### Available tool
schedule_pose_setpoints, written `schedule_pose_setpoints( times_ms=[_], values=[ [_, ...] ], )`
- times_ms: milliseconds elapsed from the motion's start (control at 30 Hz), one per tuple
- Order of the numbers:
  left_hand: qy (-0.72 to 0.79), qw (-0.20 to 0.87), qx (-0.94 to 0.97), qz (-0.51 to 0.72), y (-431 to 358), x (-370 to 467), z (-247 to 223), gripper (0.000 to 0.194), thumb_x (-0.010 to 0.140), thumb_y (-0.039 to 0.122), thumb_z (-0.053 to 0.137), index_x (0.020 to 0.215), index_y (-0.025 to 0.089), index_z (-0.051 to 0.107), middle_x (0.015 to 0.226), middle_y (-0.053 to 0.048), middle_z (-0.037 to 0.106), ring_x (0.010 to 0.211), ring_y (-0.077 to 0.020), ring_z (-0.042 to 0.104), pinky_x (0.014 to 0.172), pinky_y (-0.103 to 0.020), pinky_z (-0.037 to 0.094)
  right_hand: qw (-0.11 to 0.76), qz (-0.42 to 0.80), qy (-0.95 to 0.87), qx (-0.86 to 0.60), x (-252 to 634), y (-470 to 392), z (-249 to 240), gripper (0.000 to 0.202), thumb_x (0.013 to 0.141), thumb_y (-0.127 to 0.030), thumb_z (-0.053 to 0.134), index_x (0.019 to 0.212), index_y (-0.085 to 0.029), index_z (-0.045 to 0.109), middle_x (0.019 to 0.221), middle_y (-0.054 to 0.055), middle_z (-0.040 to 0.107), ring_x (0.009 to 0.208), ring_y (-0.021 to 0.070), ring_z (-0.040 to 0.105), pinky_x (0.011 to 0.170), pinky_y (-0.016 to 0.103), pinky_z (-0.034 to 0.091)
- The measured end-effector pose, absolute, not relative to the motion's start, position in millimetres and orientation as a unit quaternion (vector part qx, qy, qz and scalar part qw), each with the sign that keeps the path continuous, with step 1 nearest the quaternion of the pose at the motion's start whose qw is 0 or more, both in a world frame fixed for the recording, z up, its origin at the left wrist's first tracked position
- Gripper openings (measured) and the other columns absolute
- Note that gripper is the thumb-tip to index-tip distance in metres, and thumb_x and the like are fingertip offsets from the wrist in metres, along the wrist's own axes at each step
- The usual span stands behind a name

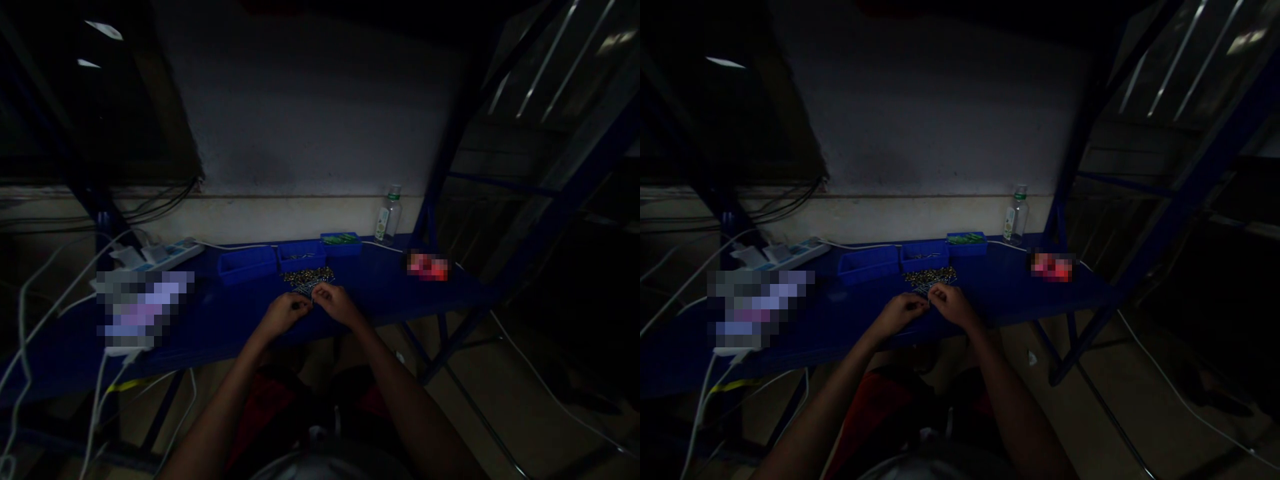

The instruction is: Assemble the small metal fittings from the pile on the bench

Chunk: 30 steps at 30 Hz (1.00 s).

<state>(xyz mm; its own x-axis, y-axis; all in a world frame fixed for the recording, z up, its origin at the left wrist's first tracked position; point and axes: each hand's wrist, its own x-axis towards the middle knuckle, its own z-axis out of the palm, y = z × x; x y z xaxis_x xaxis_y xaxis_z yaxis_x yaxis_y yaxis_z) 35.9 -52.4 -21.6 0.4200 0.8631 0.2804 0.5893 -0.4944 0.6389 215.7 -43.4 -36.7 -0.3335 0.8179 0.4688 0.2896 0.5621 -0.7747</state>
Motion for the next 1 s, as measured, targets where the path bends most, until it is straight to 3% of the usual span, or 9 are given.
schedule_pose_setpoints(
  times_ms=[667, 1000],
  values=[
    [0.430, 0.205, 0.834, 0.277, -52.9, 36.9, -19.6, 0.023, 0.076, 0.036, 0.053, 0.084, 0.024, 0.071, 0.083, -0.002, 0.068, 0.077, -0.0180, 0.057, 0.068, -0.024, 0.041, 0.446, 0.295, -0.762, -0.364, 215.3, -49.5, -31.8, 0.015, 0.082, -0.028, 0.046, 0.083, -0.017, 0.057, 0.073, -0.001, 0.060, 0.070, 0.0112, 0.056, 0.066, 0.021, 0.042],
    [0.474, 0.255, 0.744, 0.396, -56.8, 30.6, -13.3, 0.036, 0.077, 0.044, 0.052, 0.087, 0.014, 0.068, 0.073, -0.003, 0.066, 0.064, -0.0152, 0.056, 0.057, -0.022, 0.040, 0.476, 0.306, -0.731, -0.382, 217.6, -41.5, -39.3, 0.019, 0.082, -0.033, 0.047, 0.084, -0.017, 0.057, 0.073, 0.000, 0.060, 0.070, 0.0117, 0.057, 0.065, 0.021, 0.042]
  ],
)
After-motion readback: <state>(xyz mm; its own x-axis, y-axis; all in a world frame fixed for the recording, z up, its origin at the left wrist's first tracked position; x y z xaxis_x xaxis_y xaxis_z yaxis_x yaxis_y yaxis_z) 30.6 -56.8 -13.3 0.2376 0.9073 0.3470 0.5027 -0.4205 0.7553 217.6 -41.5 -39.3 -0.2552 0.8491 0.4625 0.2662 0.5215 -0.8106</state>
